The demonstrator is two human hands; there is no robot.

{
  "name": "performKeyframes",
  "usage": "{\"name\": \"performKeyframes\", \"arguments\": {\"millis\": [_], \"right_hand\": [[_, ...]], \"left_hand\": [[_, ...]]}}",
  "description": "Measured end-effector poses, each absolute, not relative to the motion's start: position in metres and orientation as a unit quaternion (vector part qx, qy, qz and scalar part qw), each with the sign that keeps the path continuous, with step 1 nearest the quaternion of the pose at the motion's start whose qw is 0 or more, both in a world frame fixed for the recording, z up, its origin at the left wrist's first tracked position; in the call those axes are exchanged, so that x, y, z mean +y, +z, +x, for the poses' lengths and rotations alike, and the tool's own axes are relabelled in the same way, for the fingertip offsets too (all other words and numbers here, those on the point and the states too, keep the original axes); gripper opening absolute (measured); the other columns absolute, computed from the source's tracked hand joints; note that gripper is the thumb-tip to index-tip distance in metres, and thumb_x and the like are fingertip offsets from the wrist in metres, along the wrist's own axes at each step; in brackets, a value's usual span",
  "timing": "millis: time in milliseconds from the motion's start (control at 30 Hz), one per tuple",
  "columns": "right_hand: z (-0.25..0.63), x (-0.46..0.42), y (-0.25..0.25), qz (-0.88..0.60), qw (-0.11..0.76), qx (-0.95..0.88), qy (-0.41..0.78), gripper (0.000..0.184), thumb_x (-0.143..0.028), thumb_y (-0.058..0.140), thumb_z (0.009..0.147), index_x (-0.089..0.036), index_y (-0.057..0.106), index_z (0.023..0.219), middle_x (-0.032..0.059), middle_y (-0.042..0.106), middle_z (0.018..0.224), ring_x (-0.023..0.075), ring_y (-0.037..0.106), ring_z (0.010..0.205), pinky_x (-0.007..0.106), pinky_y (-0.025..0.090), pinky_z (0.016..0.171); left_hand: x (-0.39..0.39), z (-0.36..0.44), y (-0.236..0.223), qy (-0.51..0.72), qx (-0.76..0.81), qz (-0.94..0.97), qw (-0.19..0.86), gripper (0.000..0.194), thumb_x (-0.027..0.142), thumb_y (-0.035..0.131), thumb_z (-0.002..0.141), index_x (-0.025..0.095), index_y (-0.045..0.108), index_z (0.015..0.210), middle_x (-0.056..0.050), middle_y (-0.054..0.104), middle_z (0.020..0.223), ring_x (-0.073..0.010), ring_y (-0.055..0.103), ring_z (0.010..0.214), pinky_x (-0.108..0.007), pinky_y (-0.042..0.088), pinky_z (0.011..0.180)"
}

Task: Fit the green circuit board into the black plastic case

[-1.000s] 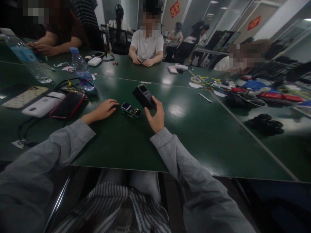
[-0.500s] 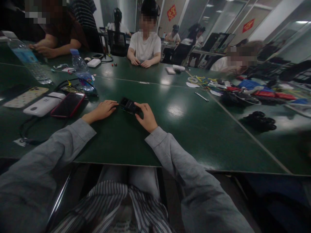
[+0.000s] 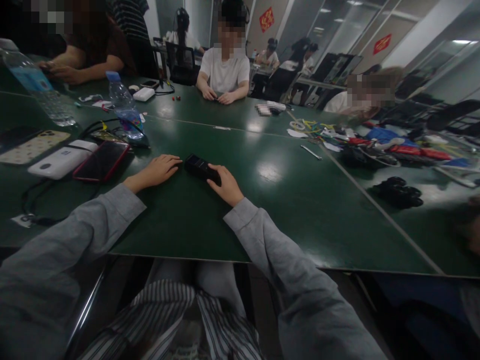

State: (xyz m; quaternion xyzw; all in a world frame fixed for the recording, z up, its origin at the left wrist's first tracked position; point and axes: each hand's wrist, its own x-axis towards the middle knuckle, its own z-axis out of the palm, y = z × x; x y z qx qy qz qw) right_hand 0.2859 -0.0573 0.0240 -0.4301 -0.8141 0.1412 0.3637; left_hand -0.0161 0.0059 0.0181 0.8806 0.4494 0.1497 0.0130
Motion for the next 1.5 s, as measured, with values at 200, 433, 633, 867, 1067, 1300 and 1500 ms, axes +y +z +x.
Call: {"name": "performKeyframes", "arguments": {"millis": [200,433,633,867,1067,1300,1500], "right_hand": [[0.285,-0.062,0.025,-0.428,0.361,-0.818,0.134,0.048,-0.033,0.061,0.090,-0.022,0.051,0.136,0.0116,0.062,0.125,0.0265,0.063,0.114,0.048,0.052,0.100],[0.284,-0.070,0.031,-0.433,0.337,-0.827,0.120,0.050,-0.030,0.061,0.089,-0.022,0.049,0.137,0.0120,0.061,0.126,0.0275,0.062,0.115,0.048,0.053,0.100],[0.283,-0.071,0.033,-0.450,0.342,-0.816,0.121,0.048,-0.028,0.061,0.088,-0.023,0.049,0.135,0.0122,0.062,0.126,0.0286,0.062,0.115,0.050,0.054,0.098],[0.283,-0.075,0.034,-0.446,0.343,-0.816,0.131,0.049,-0.027,0.060,0.090,-0.024,0.047,0.137,0.0124,0.060,0.126,0.0292,0.061,0.115,0.052,0.053,0.098],[0.284,-0.073,0.034,-0.461,0.360,-0.801,0.129,0.052,-0.025,0.062,0.089,-0.026,0.046,0.138,0.0123,0.055,0.131,0.0307,0.057,0.121,0.055,0.053,0.101],[0.286,-0.072,0.032,-0.479,0.375,-0.782,0.134,0.053,-0.023,0.060,0.089,-0.026,0.044,0.139,0.0125,0.055,0.128,0.0302,0.058,0.119,0.055,0.052,0.102],[0.286,-0.071,0.029,-0.480,0.339,-0.798,0.134,0.068,-0.026,0.061,0.089,-0.024,0.031,0.150,0.0147,0.055,0.133,0.0326,0.057,0.122,0.059,0.049,0.106]], "left_hand": [[0.005,-0.017,0.018,0.145,0.439,0.887,0.002,0.046,0.038,0.035,0.103,0.019,0.052,0.142,-0.012,0.052,0.145,-0.0280,0.046,0.132,-0.047,0.039,0.108],[0.002,-0.016,0.021,0.148,0.443,0.884,0.015,0.046,0.036,0.037,0.103,0.019,0.050,0.143,-0.012,0.050,0.147,-0.0287,0.045,0.134,-0.050,0.038,0.109],[0.000,-0.015,0.024,0.144,0.442,0.885,0.003,0.044,0.034,0.038,0.103,0.021,0.051,0.143,-0.012,0.052,0.146,-0.0299,0.045,0.133,-0.051,0.040,0.107],[-0.005,-0.012,0.032,0.154,0.428,0.890,0.025,0.048,0.029,0.039,0.102,0.026,0.041,0.150,-0.011,0.053,0.143,-0.0285,0.048,0.131,-0.050,0.042,0.104],[-0.011,-0.005,0.040,0.174,0.381,0.908,0.020,0.057,0.023,0.038,0.102,0.026,0.025,0.158,-0.012,0.047,0.149,-0.0264,0.049,0.132,-0.047,0.044,0.106],[-0.015,-0.002,0.042,0.164,0.385,0.908,0.022,0.062,0.019,0.039,0.100,0.031,0.022,0.159,-0.011,0.050,0.145,-0.0261,0.055,0.125,-0.046,0.047,0.103],[-0.018,0.001,0.046,0.164,0.392,0.904,0.054,0.061,0.022,0.040,0.100,0.030,0.023,0.159,-0.009,0.060,0.131,-0.0238,0.058,0.116,-0.043,0.047,0.101]]}}
